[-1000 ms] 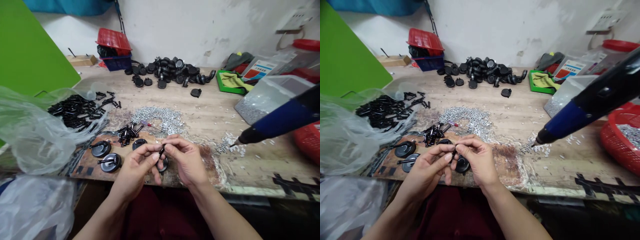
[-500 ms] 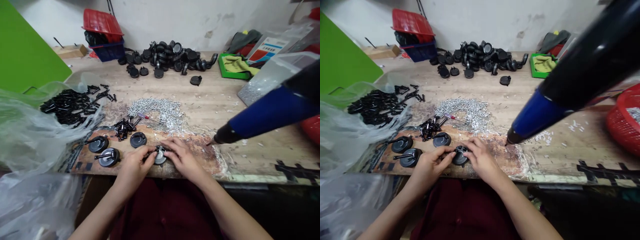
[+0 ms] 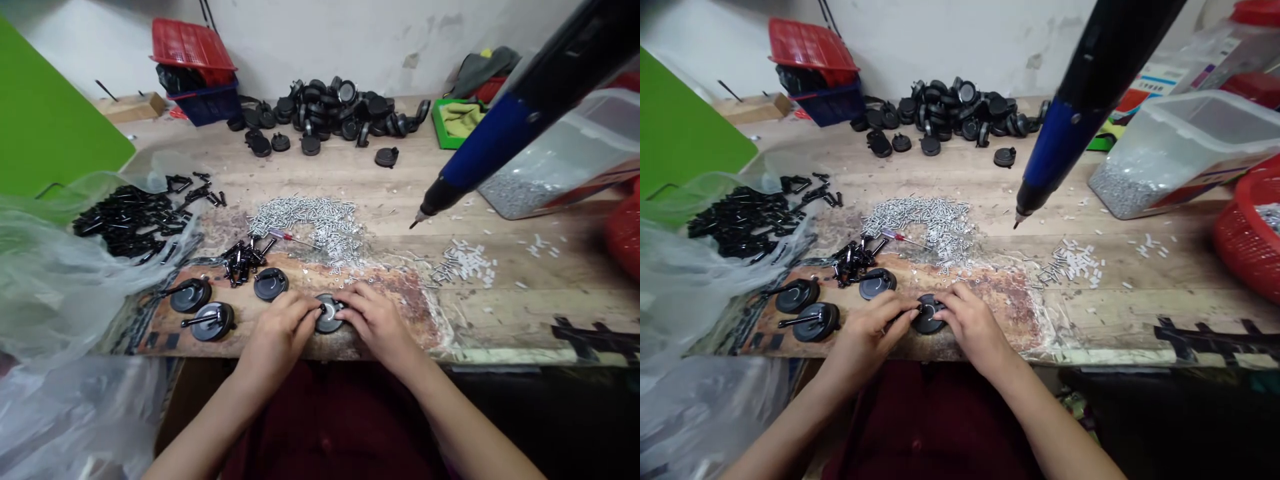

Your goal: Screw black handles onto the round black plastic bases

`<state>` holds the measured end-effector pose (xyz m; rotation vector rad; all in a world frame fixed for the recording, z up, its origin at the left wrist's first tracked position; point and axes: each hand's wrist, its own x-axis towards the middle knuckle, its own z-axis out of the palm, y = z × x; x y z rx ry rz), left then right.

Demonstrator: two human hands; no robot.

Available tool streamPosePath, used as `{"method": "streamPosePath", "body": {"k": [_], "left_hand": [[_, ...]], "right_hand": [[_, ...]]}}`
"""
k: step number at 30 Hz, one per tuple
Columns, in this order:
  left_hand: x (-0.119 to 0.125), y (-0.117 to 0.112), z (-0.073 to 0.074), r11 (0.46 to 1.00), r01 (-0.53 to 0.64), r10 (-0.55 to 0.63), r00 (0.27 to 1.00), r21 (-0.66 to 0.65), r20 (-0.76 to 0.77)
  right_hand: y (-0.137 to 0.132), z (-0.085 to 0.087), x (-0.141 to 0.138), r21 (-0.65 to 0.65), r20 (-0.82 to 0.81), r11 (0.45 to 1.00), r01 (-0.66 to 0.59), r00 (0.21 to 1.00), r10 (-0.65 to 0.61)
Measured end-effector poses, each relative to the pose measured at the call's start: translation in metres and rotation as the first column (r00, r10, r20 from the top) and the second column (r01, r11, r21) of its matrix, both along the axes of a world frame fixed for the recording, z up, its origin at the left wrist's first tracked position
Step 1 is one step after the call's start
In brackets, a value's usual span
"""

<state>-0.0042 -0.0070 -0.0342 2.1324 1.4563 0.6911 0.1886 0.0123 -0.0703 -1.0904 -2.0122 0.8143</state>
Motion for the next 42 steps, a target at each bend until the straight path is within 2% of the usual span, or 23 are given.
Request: {"method": "streamPosePath", "body": {"k": [4, 8, 10, 14, 17, 22, 28, 34, 42], "left_hand": [[-0.003, 0.007, 0.002, 0.997, -0.056, 0.057, 0.998, 0.047, -0.018], [-0.01, 0.015, 0.005, 0.987, -0.14, 0.142, 0.99, 0.08, -0.022], [-0.008, 0.014, 0.006, 0.992, -0.114, 0.115, 0.993, 0.06, -0.02], [0.004, 0.006, 0.003, 0.999, 0.025, -0.025, 1.0, -0.024, -0.011], [0.012, 0.002, 0.001, 0.996, 0.076, -0.077, 0.997, -0.054, -0.01], [0.013, 0.004, 0.006, 0.998, 0.064, -0.064, 0.998, -0.021, -0.011], [0.015, 0.003, 0.0, 0.995, 0.097, -0.098, 0.994, -0.03, -0.053], [0.025, 0.003, -0.01, 0.992, 0.126, -0.128, 0.977, -0.025, -0.17], [0.025, 0.011, -0.007, 0.971, 0.238, -0.227, 0.92, -0.004, -0.32]], "right_hand": [[-0.001, -0.001, 0.016, 0.041, -0.018, 0.99, 0.136, 0.991, -0.135], [-0.001, -0.001, 0.023, 0.081, -0.043, 0.98, 0.181, 0.983, -0.178], [-0.002, -0.003, 0.02, 0.091, -0.038, 0.981, 0.17, 0.985, -0.167], [-0.007, -0.008, 0.011, 0.08, -0.075, 0.986, 0.147, 0.987, -0.141], [-0.01, -0.008, 0.01, 0.078, -0.099, 0.98, 0.185, 0.979, -0.177], [-0.014, -0.004, 0.012, 0.086, -0.097, 0.98, 0.179, 0.981, -0.17], [-0.01, -0.015, 0.006, 0.044, -0.137, 0.987, 0.157, 0.979, -0.15], [-0.008, -0.021, 0.008, 0.054, -0.174, 0.989, 0.138, 0.977, -0.127], [-0.007, -0.018, 0.007, 0.026, -0.203, 0.988, 0.15, 0.969, -0.141]]}}
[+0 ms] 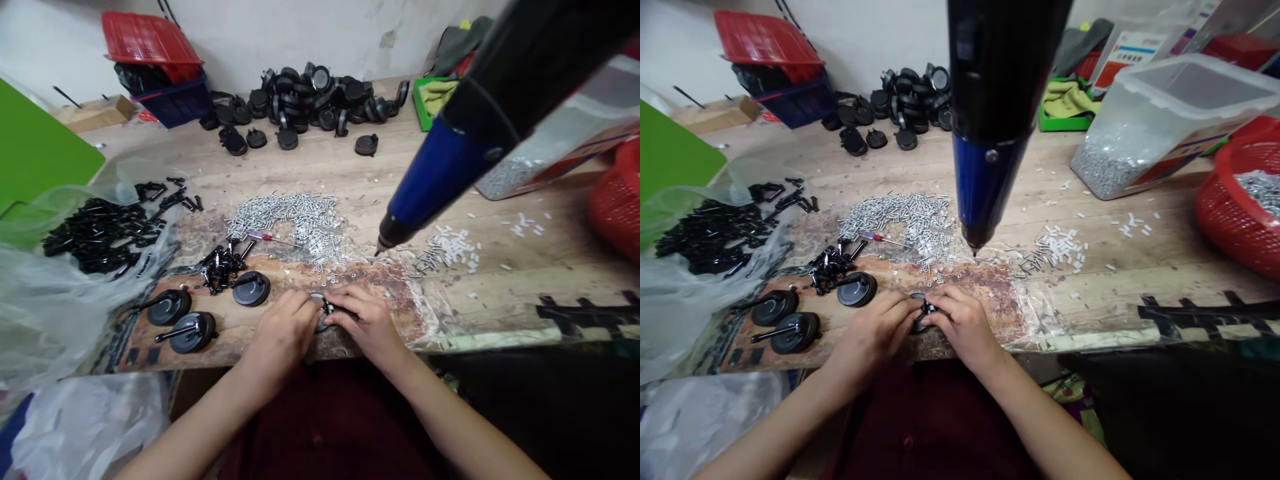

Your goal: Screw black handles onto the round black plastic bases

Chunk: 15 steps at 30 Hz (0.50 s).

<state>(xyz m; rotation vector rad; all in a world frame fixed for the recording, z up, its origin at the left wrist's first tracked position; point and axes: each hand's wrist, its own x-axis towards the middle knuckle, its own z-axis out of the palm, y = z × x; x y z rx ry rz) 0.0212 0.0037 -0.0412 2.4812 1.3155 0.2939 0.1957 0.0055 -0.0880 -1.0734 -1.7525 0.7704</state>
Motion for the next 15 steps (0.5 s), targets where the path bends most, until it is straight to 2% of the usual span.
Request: {"method": "streamPosePath", "body": {"k": [3, 9, 15], "left_hand": [[-0.003, 0.001, -0.003, 0.998, 0.066, -0.066, 0.996, 0.004, -0.061], [-0.006, -0.002, -0.012, 0.99, 0.128, -0.123, 0.989, 0.063, -0.076], [-0.012, -0.006, -0.008, 0.995, 0.077, -0.073, 0.995, 0.058, -0.064]], "right_hand": [[0.001, 0.001, -0.001, -0.011, -0.015, 1.0, -0.004, 1.0, 0.004], [0.001, 0.001, -0.002, -0.005, -0.036, 1.0, 0.004, 0.999, -0.005], [0.0, 0.003, -0.001, -0.022, -0.034, 1.0, 0.017, 0.999, -0.018]]}}
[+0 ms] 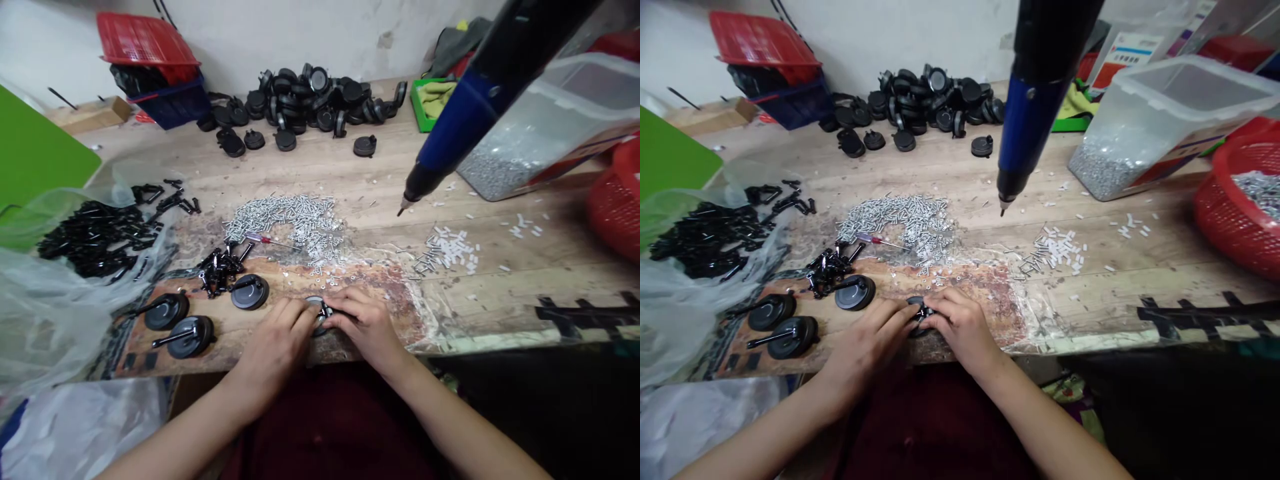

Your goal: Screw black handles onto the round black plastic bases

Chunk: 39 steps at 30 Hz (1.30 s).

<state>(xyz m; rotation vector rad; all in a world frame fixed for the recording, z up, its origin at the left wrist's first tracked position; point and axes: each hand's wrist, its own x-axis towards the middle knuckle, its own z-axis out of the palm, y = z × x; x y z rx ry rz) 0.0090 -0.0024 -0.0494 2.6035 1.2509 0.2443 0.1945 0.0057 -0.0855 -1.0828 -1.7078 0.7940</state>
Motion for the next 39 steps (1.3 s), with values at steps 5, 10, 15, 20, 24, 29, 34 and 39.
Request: {"method": "streamPosePath", "body": {"k": [5, 10, 15, 20, 24, 29, 34, 39], "left_hand": [[0.001, 0.002, 0.003, 0.997, 0.063, -0.063, 0.998, -0.045, -0.005], [0.007, 0.003, 0.0, 0.995, 0.102, -0.103, 0.992, -0.012, -0.066], [0.005, 0.003, -0.001, 1.0, -0.003, 0.003, 0.998, 0.003, 0.057], [0.006, -0.004, 0.01, 0.937, -0.279, 0.348, 0.813, -0.213, 0.467], [0.011, -0.011, 0.023, 0.794, -0.294, 0.585, 0.61, -0.533, 0.535], [0.011, -0.017, 0.026, 0.776, -0.271, 0.602, 0.588, -0.569, 0.54], [0.002, -0.022, 0.021, 0.889, -0.325, 0.447, 0.764, -0.322, 0.464], [-0.002, -0.021, 0.024, 0.929, -0.276, 0.359, 0.834, -0.246, 0.419]], "right_hand": [[0.0, 0.002, 0.0, -0.024, 0.038, 1.0, -0.006, 0.999, 0.007], [0.001, 0.0, -0.001, 0.015, 0.066, 1.0, -0.01, 0.998, 0.009], [-0.005, 0.005, 0.001, 0.03, 0.085, 1.0, 0.007, 0.996, -0.009], [-0.022, 0.026, 0.004, 0.073, 0.043, 0.993, 0.098, 0.994, -0.101], [-0.029, 0.034, -0.008, -0.067, 0.061, 0.997, -0.032, 0.997, 0.036], [-0.029, 0.036, -0.017, -0.171, 0.096, 0.984, -0.054, 0.993, 0.071], [-0.026, 0.041, -0.011, -0.155, 0.131, 0.972, -0.179, 0.971, 0.2], [-0.026, 0.041, -0.007, -0.139, 0.145, 0.962, -0.236, 0.956, 0.255]]}}
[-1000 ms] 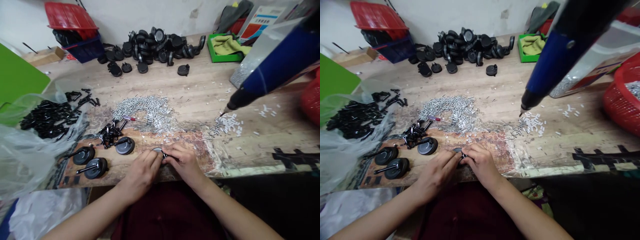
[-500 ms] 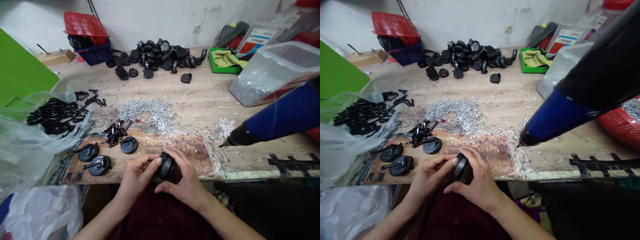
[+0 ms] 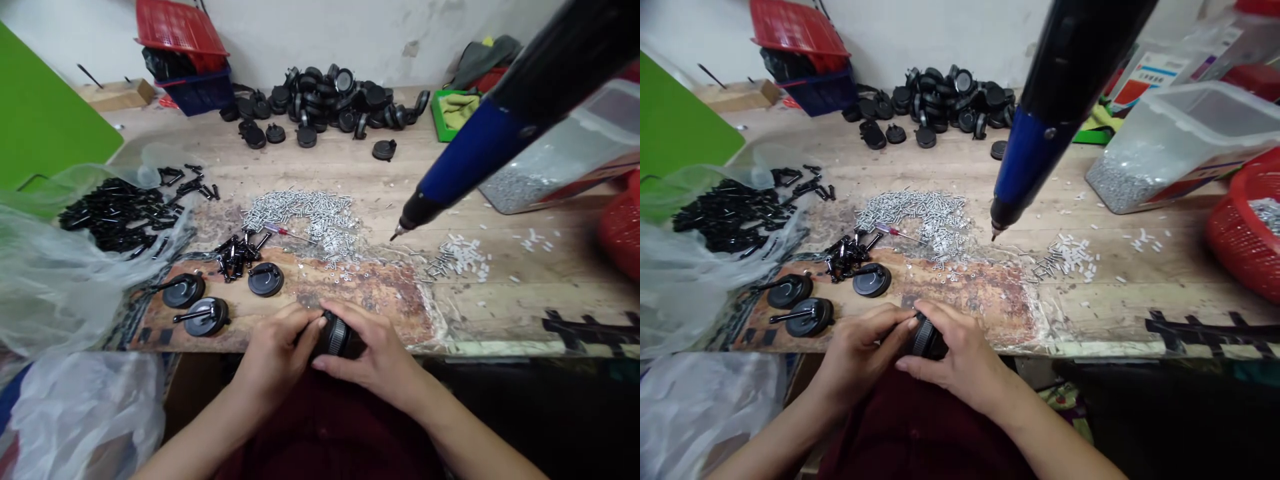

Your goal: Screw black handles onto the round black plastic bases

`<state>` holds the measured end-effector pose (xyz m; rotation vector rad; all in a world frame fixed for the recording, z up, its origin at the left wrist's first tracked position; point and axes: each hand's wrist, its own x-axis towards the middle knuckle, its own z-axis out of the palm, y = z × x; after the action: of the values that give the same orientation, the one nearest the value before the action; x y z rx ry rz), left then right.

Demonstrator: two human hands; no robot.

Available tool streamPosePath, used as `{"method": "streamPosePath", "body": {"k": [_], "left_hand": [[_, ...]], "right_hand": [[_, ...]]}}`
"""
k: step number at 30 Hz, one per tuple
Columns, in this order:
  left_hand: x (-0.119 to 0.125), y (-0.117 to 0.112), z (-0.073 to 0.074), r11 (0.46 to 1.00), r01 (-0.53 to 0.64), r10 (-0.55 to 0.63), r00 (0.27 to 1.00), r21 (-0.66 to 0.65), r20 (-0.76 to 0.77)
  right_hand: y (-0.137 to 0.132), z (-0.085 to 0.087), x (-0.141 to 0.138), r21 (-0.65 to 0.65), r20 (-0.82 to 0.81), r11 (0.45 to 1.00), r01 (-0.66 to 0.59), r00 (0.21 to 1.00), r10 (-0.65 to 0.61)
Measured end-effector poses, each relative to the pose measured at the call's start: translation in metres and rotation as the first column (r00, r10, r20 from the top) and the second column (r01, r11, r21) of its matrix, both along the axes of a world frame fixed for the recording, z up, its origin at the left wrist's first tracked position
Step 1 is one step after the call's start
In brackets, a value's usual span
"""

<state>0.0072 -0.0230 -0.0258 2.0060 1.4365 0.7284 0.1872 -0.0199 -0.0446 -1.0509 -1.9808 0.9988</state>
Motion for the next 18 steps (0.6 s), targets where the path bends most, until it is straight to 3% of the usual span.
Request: {"method": "streamPosePath", "body": {"k": [12, 18], "left_hand": [[-0.003, 0.001, 0.001, 0.999, -0.037, 0.039, 0.994, -0.023, 0.102], [-0.002, 0.007, 0.003, 0.98, -0.192, 0.184, 0.973, 0.044, 0.142]], "right_hand": [[0.0, 0.001, -0.003, 0.033, -0.027, 0.999, 0.036, 0.999, -0.036], [0.005, 0.011, -0.013, -0.044, 0.041, 0.967, 0.252, 0.967, -0.25]]}}
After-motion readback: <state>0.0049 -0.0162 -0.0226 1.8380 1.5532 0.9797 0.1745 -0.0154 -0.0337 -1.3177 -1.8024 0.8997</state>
